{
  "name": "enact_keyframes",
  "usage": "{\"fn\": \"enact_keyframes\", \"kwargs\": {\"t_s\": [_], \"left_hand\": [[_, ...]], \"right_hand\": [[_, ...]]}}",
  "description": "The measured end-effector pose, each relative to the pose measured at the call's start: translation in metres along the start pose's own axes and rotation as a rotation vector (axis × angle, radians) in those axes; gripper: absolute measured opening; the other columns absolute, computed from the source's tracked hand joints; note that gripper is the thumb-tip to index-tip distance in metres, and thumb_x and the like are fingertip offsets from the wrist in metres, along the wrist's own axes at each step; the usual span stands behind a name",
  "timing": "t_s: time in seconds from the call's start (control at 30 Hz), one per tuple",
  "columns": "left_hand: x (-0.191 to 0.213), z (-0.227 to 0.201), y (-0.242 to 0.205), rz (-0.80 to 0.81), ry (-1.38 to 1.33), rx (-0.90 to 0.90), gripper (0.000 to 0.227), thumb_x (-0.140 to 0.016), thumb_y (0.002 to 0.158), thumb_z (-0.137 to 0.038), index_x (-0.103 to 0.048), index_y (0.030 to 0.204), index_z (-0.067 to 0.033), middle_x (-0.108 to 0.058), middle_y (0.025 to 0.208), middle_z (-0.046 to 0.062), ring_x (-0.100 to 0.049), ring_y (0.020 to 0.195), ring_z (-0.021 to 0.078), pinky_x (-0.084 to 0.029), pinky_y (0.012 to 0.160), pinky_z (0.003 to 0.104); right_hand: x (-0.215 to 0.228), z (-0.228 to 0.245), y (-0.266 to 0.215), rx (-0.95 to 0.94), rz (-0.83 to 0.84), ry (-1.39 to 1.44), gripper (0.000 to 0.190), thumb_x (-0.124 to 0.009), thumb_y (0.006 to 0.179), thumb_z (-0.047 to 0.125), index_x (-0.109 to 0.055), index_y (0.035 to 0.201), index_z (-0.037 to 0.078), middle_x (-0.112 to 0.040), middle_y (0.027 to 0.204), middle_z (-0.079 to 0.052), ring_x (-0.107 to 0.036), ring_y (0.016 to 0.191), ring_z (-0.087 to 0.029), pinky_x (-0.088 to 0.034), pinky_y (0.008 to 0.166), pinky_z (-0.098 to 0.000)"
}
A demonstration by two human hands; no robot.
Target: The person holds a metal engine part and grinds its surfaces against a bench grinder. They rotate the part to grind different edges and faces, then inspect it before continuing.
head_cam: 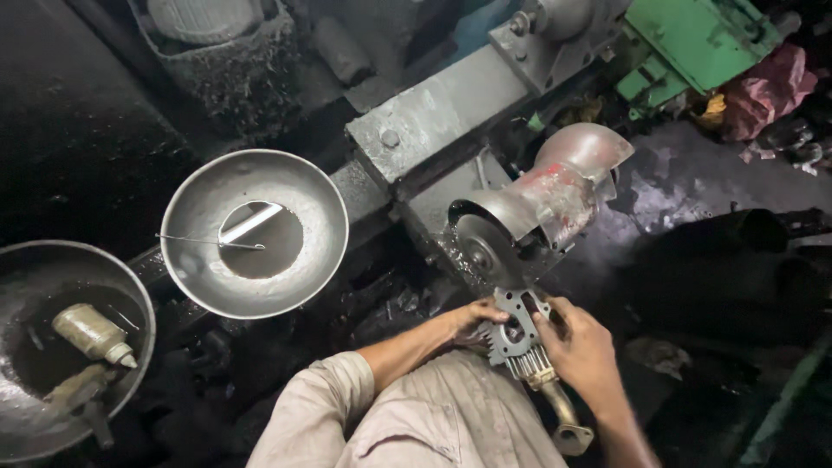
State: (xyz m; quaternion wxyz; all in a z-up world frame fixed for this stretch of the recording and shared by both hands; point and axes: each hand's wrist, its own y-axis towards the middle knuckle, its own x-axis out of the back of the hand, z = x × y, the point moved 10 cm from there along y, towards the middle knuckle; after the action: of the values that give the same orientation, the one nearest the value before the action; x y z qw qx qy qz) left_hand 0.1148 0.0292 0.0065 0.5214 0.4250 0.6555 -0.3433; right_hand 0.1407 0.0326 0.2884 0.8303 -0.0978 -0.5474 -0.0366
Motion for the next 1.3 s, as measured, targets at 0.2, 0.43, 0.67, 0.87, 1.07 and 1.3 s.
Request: {"fn": "enact_keyframes", "kwargs": {"t_s": [0.2, 0.43, 0.67, 0.87, 1.07, 1.3], "left_hand": [[-0.023, -0.011, -0.012, -0.143, 0.120, -0.031, 0.060, -0.078, 0.085, -0.012, -0.054, 0.138, 0.0012, -0.067, 0.124, 0.015, -0.066, 0.114, 0.0280, -0.055, 0.103, 0.045], [-0.095, -0.041, -0.079, -0.217, 0.704, 0.019, 0.110, -0.090, 0.070, -0.022, -0.027, 0.157, 0.0030, -0.052, 0.148, 0.019, -0.049, 0.137, 0.0257, -0.038, 0.116, 0.036], [-0.109, -0.015, -0.103, -0.189, 0.811, 0.046, 0.141, -0.096, 0.064, -0.016, -0.002, 0.169, -0.0057, -0.047, 0.153, 0.018, -0.055, 0.126, 0.0325, -0.046, 0.109, 0.049], [-0.054, 0.007, -0.099, -0.085, 0.423, -0.163, 0.121, -0.093, 0.068, -0.011, -0.018, 0.162, -0.0030, -0.049, 0.147, 0.012, -0.051, 0.132, 0.0269, -0.041, 0.112, 0.049], [-0.043, -0.009, -0.119, -0.319, 0.514, -0.316, 0.099, -0.076, 0.088, -0.039, -0.023, 0.163, -0.0014, -0.042, 0.158, 0.015, -0.040, 0.145, 0.0289, -0.033, 0.120, 0.042], [-0.075, -0.054, -0.146, -0.685, 0.587, -0.226, 0.096, -0.064, 0.095, -0.048, -0.011, 0.164, -0.0084, -0.031, 0.165, 0.012, -0.033, 0.150, 0.0248, -0.033, 0.119, 0.039]], "right_hand": [[0.007, -0.022, -0.011, -0.115, 0.005, 0.057, 0.039, -0.074, 0.087, 0.032, -0.072, 0.123, 0.016, -0.072, 0.092, -0.015, -0.065, 0.069, -0.025, -0.051, 0.065, -0.0352], [-0.010, -0.064, -0.039, -0.073, -0.020, 0.645, 0.029, -0.068, 0.092, 0.022, -0.072, 0.113, 0.002, -0.072, 0.090, -0.005, -0.062, 0.080, -0.009, -0.049, 0.070, -0.0237], [-0.052, -0.126, -0.059, -0.315, -0.008, 0.989, 0.028, -0.065, 0.097, 0.017, -0.073, 0.107, -0.007, -0.071, 0.094, -0.007, -0.061, 0.088, -0.013, -0.047, 0.079, -0.0300], [-0.026, -0.071, -0.043, 0.328, 0.094, 0.964, 0.050, -0.051, 0.110, 0.044, -0.068, 0.127, 0.001, -0.067, 0.127, -0.011, -0.062, 0.124, -0.021, -0.046, 0.112, -0.0315], [-0.120, -0.044, -0.033, -0.282, 0.397, 1.764, 0.065, -0.045, 0.095, 0.048, -0.058, 0.134, -0.002, -0.070, 0.121, -0.020, -0.069, 0.105, -0.032, -0.055, 0.094, -0.0473], [-0.165, -0.044, -0.016, -0.424, 0.250, 1.937, 0.055, -0.047, 0.094, 0.045, -0.062, 0.124, 0.001, -0.070, 0.114, -0.017, -0.069, 0.100, -0.030, -0.056, 0.088, -0.0436]]}}
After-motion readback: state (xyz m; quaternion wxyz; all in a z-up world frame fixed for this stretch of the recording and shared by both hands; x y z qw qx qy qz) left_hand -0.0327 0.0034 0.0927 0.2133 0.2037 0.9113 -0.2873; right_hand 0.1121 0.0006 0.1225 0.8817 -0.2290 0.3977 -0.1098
